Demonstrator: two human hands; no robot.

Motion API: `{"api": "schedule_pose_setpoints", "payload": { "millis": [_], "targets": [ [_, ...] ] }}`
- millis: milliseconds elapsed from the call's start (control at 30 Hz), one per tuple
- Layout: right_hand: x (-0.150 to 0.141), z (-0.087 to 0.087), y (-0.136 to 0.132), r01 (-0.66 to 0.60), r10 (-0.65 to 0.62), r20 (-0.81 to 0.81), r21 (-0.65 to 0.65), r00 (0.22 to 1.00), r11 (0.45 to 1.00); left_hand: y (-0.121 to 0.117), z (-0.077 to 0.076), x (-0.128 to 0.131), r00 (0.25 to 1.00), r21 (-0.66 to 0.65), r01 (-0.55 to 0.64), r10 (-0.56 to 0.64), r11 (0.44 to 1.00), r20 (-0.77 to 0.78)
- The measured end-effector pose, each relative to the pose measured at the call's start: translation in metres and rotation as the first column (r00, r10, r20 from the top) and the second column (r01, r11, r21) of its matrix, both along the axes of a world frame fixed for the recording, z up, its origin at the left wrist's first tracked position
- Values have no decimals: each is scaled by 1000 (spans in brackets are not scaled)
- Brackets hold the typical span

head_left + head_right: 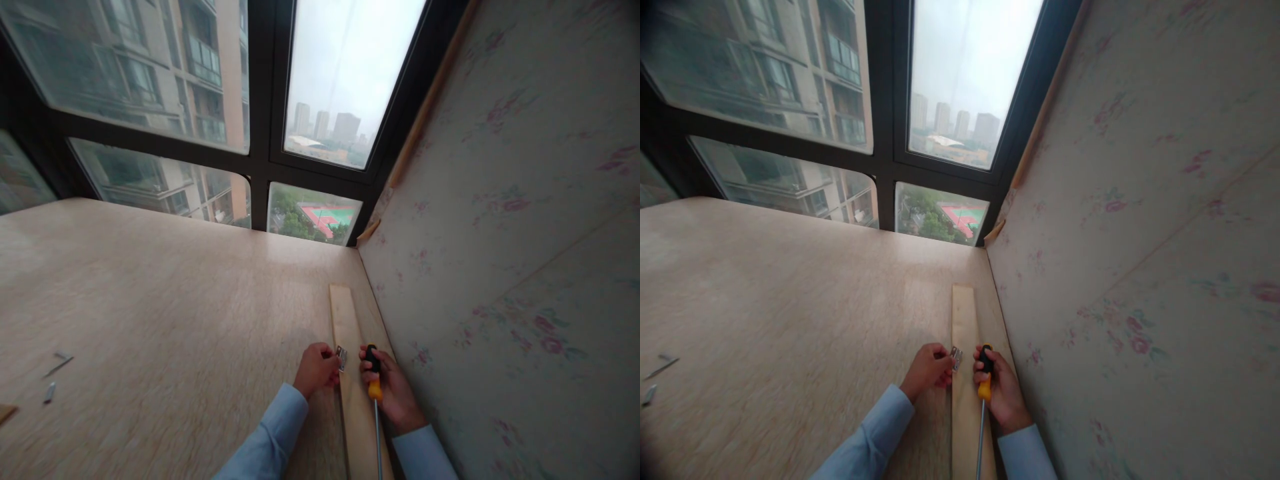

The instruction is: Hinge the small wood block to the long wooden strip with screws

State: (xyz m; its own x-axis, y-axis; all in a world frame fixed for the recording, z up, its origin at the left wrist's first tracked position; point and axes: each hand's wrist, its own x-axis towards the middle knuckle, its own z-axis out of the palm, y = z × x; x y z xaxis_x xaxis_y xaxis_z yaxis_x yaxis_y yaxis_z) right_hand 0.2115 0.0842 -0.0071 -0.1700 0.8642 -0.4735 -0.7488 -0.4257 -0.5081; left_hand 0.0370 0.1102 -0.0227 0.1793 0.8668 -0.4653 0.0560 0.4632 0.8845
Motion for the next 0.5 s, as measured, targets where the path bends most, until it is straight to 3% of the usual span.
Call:
{"api": "schedule_pose_setpoints", "payload": {
  "millis": [133,367,500],
  "targets": [
    [-1,3,-1,14,-14,6,-16,1000,1000,-4,3,-1,999,-11,-2,2,1000,50],
    [2,-4,-1,52,-53,-20,-32,998,998,-10,5,-1,999,108,5,-1,994,-36],
    [2,-4,0,37,-37,-12,-30,999,999,-9,7,-1,1000,90,4,-1,996,-31]
  ]
}}
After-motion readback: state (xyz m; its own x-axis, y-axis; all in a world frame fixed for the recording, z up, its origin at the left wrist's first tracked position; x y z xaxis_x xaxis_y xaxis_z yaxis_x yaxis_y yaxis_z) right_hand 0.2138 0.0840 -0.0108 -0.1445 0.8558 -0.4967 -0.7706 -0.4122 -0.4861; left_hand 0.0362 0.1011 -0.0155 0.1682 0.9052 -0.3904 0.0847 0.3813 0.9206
